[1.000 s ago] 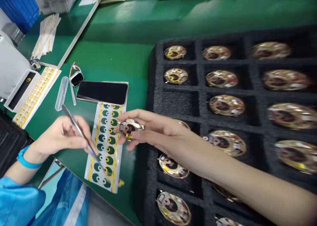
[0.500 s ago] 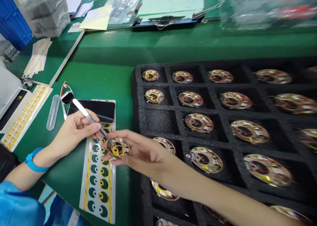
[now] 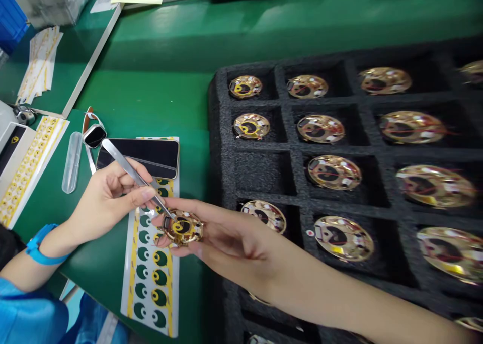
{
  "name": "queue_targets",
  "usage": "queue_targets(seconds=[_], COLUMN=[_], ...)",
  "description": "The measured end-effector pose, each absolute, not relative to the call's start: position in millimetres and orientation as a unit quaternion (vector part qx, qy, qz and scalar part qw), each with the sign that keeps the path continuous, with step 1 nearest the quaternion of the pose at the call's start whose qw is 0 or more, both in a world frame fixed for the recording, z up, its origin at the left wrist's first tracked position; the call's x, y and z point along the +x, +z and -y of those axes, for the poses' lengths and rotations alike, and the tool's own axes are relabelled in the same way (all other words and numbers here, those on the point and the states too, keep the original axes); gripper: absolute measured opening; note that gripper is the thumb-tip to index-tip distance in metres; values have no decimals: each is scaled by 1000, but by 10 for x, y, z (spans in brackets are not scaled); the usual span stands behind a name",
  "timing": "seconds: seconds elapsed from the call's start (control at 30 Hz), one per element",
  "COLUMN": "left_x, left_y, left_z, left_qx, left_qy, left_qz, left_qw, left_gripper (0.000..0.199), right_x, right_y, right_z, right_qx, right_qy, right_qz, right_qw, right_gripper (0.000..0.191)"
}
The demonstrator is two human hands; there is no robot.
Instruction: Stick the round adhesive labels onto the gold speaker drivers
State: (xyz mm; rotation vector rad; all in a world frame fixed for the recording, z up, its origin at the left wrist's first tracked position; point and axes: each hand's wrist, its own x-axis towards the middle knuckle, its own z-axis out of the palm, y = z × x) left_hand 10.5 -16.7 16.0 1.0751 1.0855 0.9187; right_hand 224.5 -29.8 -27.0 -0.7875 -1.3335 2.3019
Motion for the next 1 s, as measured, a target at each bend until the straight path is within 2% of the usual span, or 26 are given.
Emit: queue_targets(seconds=[0.23, 0.4, 0.6, 1.0], left_x=[91, 91, 89, 93], left_y=[149, 145, 123, 149], left_z=[171, 161, 145, 160], left_qx=[469, 458, 439, 496], left_qy=[405, 408, 411, 393], left_qz=[-473, -468, -446, -470], left_qw=[627, 636, 663, 615], left_gripper=[19, 19, 16, 21], right_x=[2212, 2216, 2235, 2215], right_y=[-294, -266, -288, -225], right_z=[311, 286, 307, 264], right_qx=[-209, -235, -240, -245], right_qy=[835, 831, 819, 819], right_qz=[441, 456, 476, 476], right_qw=[252, 213, 212, 206], right_gripper=[46, 50, 52, 52])
